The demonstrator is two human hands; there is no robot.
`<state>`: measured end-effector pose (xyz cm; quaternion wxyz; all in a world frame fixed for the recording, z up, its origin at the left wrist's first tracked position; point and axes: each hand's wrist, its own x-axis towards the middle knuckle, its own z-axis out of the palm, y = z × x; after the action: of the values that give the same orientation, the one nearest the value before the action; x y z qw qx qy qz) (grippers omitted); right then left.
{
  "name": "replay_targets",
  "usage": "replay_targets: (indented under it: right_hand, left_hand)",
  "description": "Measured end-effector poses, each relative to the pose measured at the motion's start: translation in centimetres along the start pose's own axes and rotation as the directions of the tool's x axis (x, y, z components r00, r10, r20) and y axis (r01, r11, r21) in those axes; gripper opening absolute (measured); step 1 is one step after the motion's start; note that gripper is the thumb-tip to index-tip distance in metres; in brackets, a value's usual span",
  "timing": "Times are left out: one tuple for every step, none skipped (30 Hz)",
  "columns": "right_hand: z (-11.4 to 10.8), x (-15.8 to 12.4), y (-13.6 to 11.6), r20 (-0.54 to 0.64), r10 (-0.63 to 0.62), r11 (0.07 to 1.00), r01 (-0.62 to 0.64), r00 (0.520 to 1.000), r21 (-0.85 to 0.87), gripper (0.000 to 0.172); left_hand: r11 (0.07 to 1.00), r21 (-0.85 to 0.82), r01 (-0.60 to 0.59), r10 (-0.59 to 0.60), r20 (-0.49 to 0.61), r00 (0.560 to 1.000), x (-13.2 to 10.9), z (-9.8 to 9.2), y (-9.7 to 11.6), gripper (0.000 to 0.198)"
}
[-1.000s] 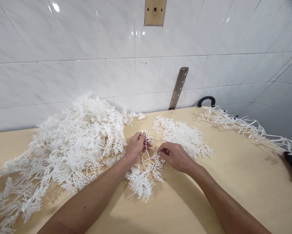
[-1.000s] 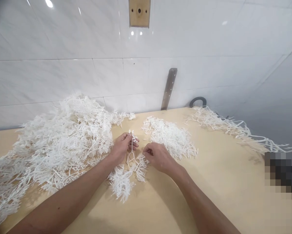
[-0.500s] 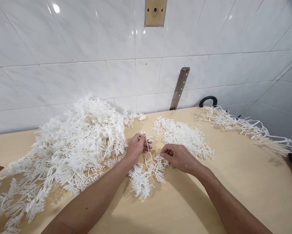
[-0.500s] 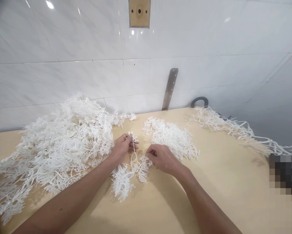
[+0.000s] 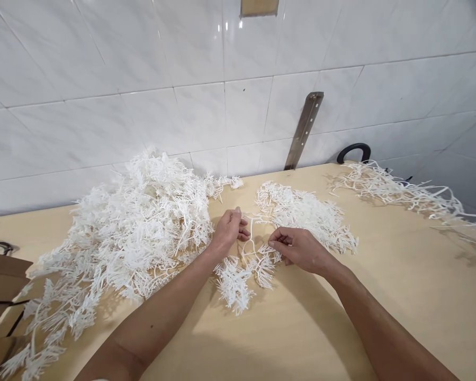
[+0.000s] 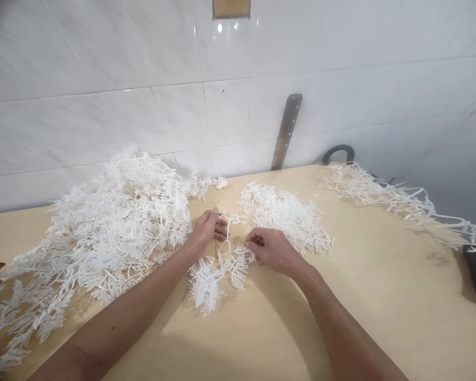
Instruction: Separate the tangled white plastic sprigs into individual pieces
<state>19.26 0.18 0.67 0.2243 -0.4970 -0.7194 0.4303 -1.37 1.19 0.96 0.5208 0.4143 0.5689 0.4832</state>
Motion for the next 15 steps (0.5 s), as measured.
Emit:
replay_targets:
  right_hand:
    - [-0.1, 0.0, 0.0, 0.001, 0.001, 1.0, -0.001, 1.0, -0.001, 0.021]
    - [-0.1, 0.0, 0.0, 0.003, 0.0, 1.0, 0.0, 1.0, 0.001, 0.021]
    - [-0.2, 0.0, 0.0, 0.004, 0.0, 1.0, 0.0, 1.0, 0.004, 0.021]
    - [-0.3, 0.0, -0.1, 0.004, 0.001, 1.0, -0.001, 1.0, 0.009, 0.021]
    - [-0.3, 0.0, -0.1, 0.001, 0.004, 1.0, -0.004, 1.0, 0.015, 0.022]
    - [-0.4, -0.1, -0.1, -0.003, 0.006, 1.0, -0.006, 1.0, 0.02, 0.022]
    - [-0.5, -0.1, -0.1, -0.009, 0.007, 1.0, -0.007, 1.0, 0.021, 0.022]
    - [-0.5, -0.1, -0.1, -0.015, 0.005, 1.0, -0.005, 1.0, 0.019, 0.021]
    - [-0.6, 0.0, 0.0, -0.019, 0.002, 1.0, -0.001, 1.0, 0.017, 0.021]
    - [-0.6, 0.0, 0.0, -0.022, -0.004, 1.0, 0.004, 1.0, 0.014, 0.021]
    - [-0.6, 0.0, 0.1, -0.028, -0.01, 1.0, 0.01, 1.0, 0.013, 0.021]
    - [-0.6, 0.0, 0.1, -0.037, -0.017, 1.0, 0.017, 0.999, 0.012, 0.021]
    - [-0.5, 0.1, 0.1, -0.046, -0.024, 1.0, 0.025, 0.999, 0.009, 0.021]
    - [-0.5, 0.1, 0.2, -0.056, -0.033, 0.999, 0.033, 0.998, 0.008, 0.021]
    - [-0.4, 0.1, 0.1, -0.064, -0.041, 0.999, 0.042, 0.997, 0.008, 0.021]
  left_hand:
    - [1.0, 0.027, -0.012, 0.012, 0.0, 1.0, 0.0, 0.0, 0.0, 0.031]
    - [0.997, 0.066, -0.027, 0.027, 0.001, 1.0, -0.1, -0.1, 0.0, 0.029]
    - [0.992, 0.12, -0.045, 0.045, 0.003, 0.999, -0.1, -0.1, -0.1, 0.027]
    - [0.979, 0.19, -0.07, 0.071, 0.0, 0.997, -0.1, -0.2, -0.1, 0.027]
    - [0.957, 0.27, -0.103, 0.108, -0.005, 0.994, -0.2, -0.3, 0.0, 0.027]
    - [0.924, 0.355, -0.143, 0.158, -0.013, 0.987, -0.3, -0.4, 0.1, 0.029]
    - [0.878, 0.44, -0.186, 0.218, -0.022, 0.976, -0.5, -0.5, 0.4, 0.031]
    - [0.822, 0.522, -0.227, 0.28, -0.025, 0.96, -0.7, -0.6, 0.7, 0.035]
    - [0.77, 0.581, -0.264, 0.34, -0.023, 0.94, -1.1, -0.6, 1.1, 0.039]
    - [0.719, 0.632, -0.289, 0.386, -0.018, 0.922, -1.4, -0.7, 1.7, 0.04]
    - [0.671, 0.672, -0.314, 0.43, -0.007, 0.903, -1.9, -0.7, 2.2, 0.038]
    - [0.626, 0.701, -0.34, 0.47, 0.008, 0.883, -2.4, -0.7, 2.7, 0.034]
    - [0.584, 0.714, -0.385, 0.496, 0.061, 0.866, -2.9, -0.6, 3.2, 0.027]
    - [0.553, 0.71, -0.436, 0.498, 0.138, 0.856, -3.4, -0.6, 3.6, 0.02]
    - [0.535, 0.697, -0.477, 0.476, 0.218, 0.852, -3.8, -0.5, 3.8, 0.015]
